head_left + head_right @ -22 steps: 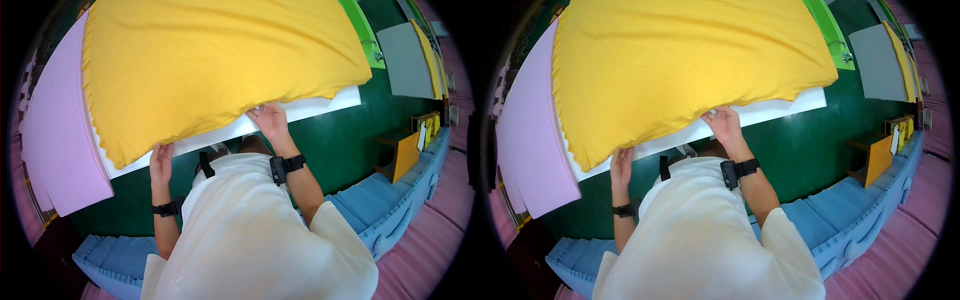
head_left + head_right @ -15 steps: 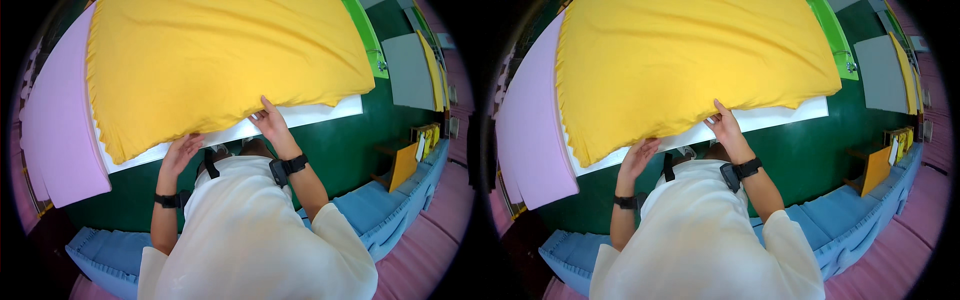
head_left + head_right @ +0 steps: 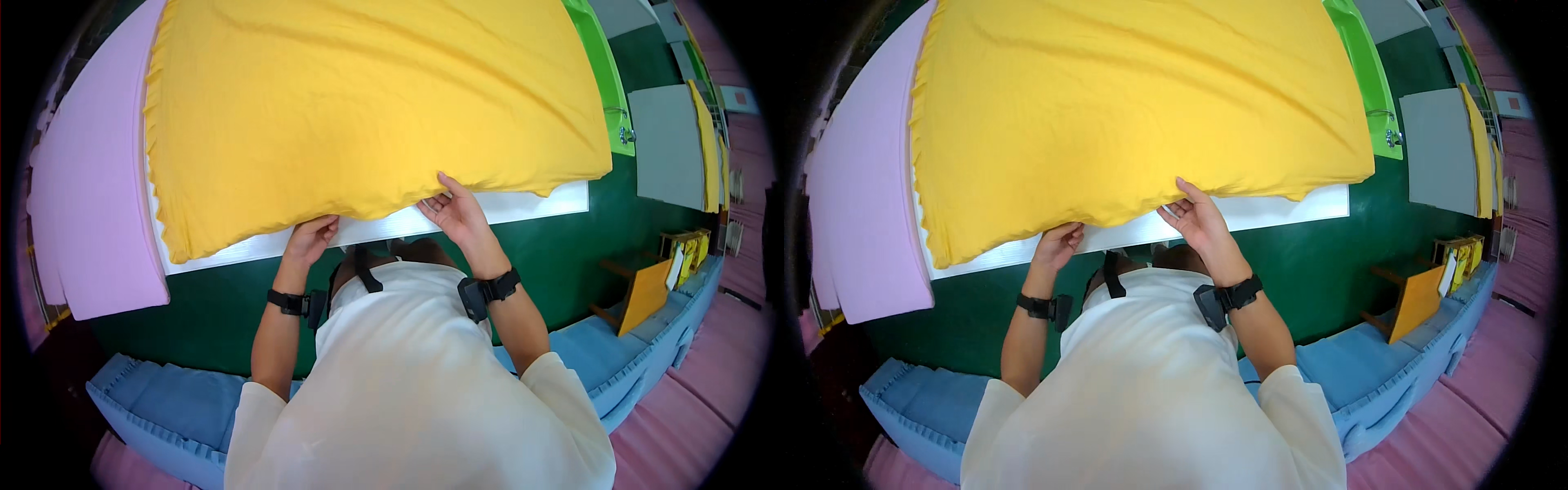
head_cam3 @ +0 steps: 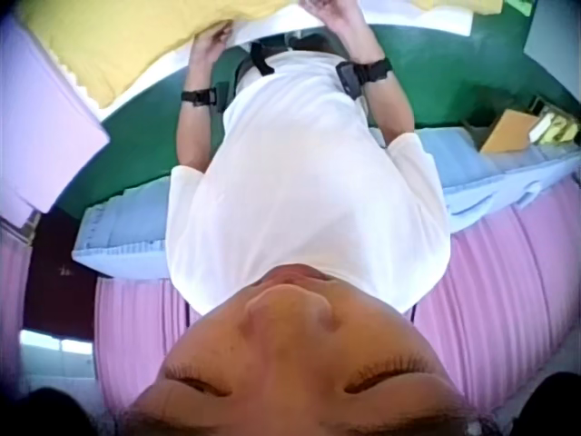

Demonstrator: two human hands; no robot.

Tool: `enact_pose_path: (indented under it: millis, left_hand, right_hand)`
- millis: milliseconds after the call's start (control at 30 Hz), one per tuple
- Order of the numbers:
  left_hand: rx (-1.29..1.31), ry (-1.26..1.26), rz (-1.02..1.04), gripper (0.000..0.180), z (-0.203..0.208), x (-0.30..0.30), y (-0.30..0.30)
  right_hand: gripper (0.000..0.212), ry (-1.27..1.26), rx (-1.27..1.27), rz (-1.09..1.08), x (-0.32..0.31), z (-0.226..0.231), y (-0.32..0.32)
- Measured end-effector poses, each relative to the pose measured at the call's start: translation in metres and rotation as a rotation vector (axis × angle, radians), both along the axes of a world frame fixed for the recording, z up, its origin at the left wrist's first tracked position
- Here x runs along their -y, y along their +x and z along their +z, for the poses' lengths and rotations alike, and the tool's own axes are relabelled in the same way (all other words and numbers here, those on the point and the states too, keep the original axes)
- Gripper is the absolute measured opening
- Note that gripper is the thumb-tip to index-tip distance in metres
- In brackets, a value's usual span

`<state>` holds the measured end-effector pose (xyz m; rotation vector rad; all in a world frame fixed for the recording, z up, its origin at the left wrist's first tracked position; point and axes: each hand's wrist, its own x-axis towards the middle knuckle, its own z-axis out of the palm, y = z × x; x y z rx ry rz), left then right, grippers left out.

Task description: Straightening and adjusting a yellow cloth on a white padded surface.

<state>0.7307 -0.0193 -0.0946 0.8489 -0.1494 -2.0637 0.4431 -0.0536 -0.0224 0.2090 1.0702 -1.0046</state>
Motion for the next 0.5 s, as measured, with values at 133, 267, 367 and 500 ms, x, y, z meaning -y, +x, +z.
enact_pose_path:
  millis: [133,267,367,500]
  left_hand:
    - [0.158,0.027,0.053,0.01,0.003,-0.009,-0.004]
    - [0.198,0.034,0.112,0.011,-0.006,-0.016,-0.001]
    - [0.234,-0.024,0.13,0.015,-0.005,-0.022,-0.01]
    - [0.077,-0.052,0.113,0.023,0.005,-0.029,-0.027]
  right_hand:
    - [0.028,-0.035,0.027,0.025,0.003,-0.001,-0.004]
    - [0.03,-0.071,0.04,0.056,0.004,0.001,-0.003]
    - [0.032,-0.106,0.018,0.05,0.005,0.003,-0.003]
    - [0.032,-0.112,0.001,0.05,0.004,0.005,-0.002]
